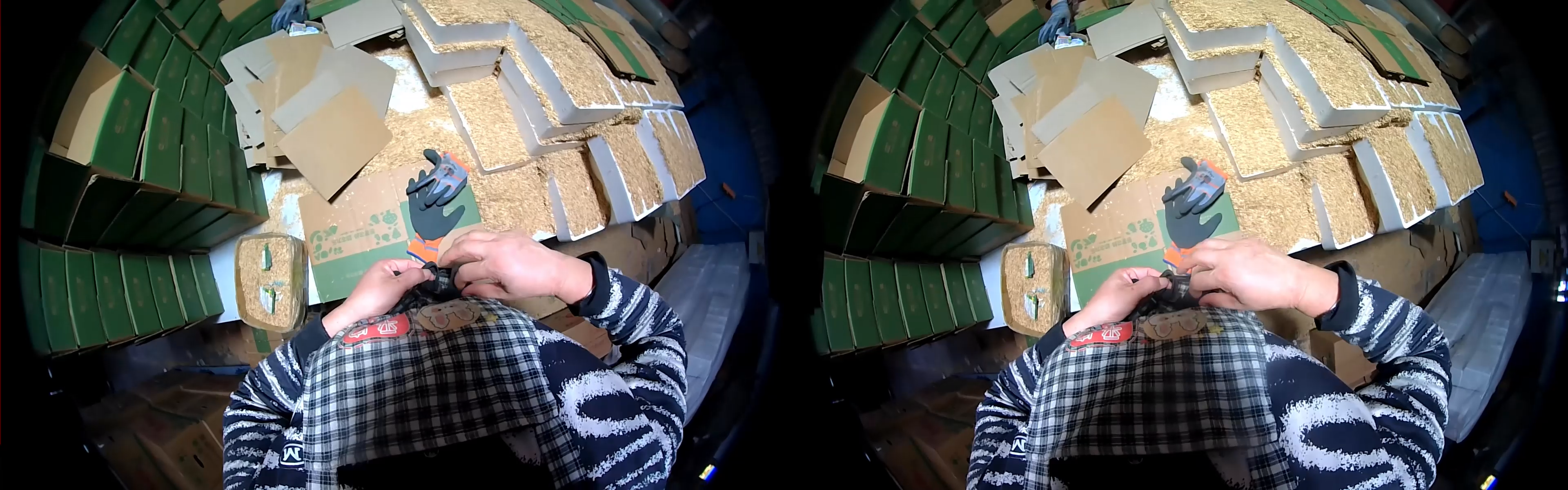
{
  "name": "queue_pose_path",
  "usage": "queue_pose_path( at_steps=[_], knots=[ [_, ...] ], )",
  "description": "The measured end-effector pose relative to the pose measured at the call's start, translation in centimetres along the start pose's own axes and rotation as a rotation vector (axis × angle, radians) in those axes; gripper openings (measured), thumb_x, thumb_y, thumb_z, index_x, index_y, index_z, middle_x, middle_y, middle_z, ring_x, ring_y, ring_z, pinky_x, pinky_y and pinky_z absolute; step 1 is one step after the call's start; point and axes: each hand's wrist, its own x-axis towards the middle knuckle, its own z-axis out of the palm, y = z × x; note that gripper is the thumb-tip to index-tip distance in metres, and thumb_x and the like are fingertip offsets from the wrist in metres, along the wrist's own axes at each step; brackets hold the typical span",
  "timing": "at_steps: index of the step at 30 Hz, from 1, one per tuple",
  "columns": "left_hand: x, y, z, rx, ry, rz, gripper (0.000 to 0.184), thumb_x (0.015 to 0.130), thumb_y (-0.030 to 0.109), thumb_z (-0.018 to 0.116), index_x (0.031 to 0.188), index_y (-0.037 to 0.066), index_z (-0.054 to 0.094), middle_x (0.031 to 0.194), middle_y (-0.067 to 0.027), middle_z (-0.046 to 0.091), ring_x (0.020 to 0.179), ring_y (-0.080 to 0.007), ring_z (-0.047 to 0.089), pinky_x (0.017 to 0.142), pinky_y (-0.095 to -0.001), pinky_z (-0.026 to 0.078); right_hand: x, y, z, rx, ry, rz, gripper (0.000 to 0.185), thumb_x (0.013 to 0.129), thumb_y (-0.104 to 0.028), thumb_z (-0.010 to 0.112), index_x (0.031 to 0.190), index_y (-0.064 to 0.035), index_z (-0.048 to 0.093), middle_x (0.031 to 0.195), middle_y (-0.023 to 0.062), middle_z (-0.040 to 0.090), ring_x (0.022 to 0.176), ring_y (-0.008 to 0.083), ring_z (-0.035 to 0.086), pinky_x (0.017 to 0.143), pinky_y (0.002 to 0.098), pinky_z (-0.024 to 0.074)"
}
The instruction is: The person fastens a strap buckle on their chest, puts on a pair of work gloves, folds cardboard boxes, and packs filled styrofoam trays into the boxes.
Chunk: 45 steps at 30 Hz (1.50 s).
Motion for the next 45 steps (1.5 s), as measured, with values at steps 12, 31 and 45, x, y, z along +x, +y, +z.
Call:
queue_pose_path(
  at_steps=[12,31,45],
  knots=[
    [0.7,-1.4,0.5,-0.098,0.002,0.03,0.02,0.096,0.014,0.054,0.093,-0.001,0.067,0.082,0.0025,0.065,0.075,-0.0035,0.055,0.07,-0.0203,0.045,-1.3,-1.3,-0.8,0.139,-0.034,0.243,0.018,0.076,-0.006,0.066,0.094,-0.0051,0.066,0.083,0.0094,0.064,0.082,0.029,0.064,0.072,0.0376,0.0518],
    [-0.4,-0.4,1.8,0.108,0.124,0.14,0.018,0.094,0.018,0.061,0.092,0.002,0.067,0.083,0.0002,0.065,0.075,-0.0043,0.054,0.07,-0.0225,0.045,2.5,-0.5,2.5,0.433,0.026,0.71,0.02,0.082,-0.022,0.068,0.085,-0.0018,0.066,0.074,0.0121,0.065,0.068,0.0253,0.064,0.065,0.032,0.0512],
    [-2.5,2.5,0.2,0.341,-0.108,0.072,0.027,0.084,0.02,0.075,0.105,0.005,0.07,0.096,-0.0015,0.069,0.089,-0.0074,0.06,0.08,-0.0233,0.047,2.0,0.3,0.6,-0.241,0.046,0.089,0.014,0.079,-0.014,0.063,0.082,-0.0038,0.053,0.077,0.0085,0.051,0.074,0.0257,0.058,0.063,0.0356,0.0512]
  ],
)
